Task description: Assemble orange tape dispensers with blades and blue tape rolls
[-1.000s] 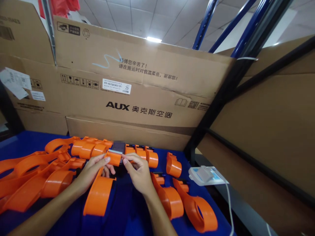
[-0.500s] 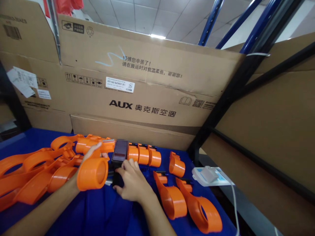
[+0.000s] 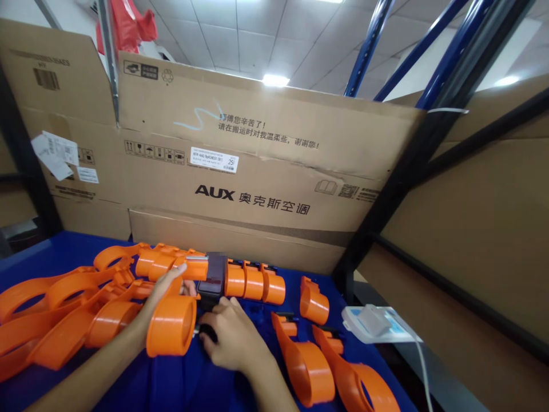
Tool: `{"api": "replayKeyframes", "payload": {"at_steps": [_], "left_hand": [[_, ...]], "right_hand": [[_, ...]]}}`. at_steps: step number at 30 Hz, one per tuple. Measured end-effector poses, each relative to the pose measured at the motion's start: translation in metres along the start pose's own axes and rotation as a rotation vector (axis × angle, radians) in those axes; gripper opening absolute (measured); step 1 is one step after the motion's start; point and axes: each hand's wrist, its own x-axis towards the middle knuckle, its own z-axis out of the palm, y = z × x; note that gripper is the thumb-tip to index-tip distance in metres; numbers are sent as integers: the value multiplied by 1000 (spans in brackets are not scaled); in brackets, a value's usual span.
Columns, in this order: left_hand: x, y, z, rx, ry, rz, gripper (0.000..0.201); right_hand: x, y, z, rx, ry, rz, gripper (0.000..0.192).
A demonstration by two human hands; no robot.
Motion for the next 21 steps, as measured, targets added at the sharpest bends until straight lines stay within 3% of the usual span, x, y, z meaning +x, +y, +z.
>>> {"api": "replayKeyframes", "payload": {"at_steps": [4, 15, 18, 21], "left_hand": [[-4, -2, 4, 77, 42, 71, 48], [-10, -1, 15, 91, -4, 113, 43], [-9, -1, 14, 102, -9, 121, 42], [-7, 0, 14, 131, -12, 147, 42]], "right_hand": [[1, 0, 2, 1, 33, -4, 23], [1, 3, 3, 5, 81, 90, 21], [-1, 8, -2, 73, 200, 88, 21], [-2, 18, -8, 208, 463, 135, 18]]}}
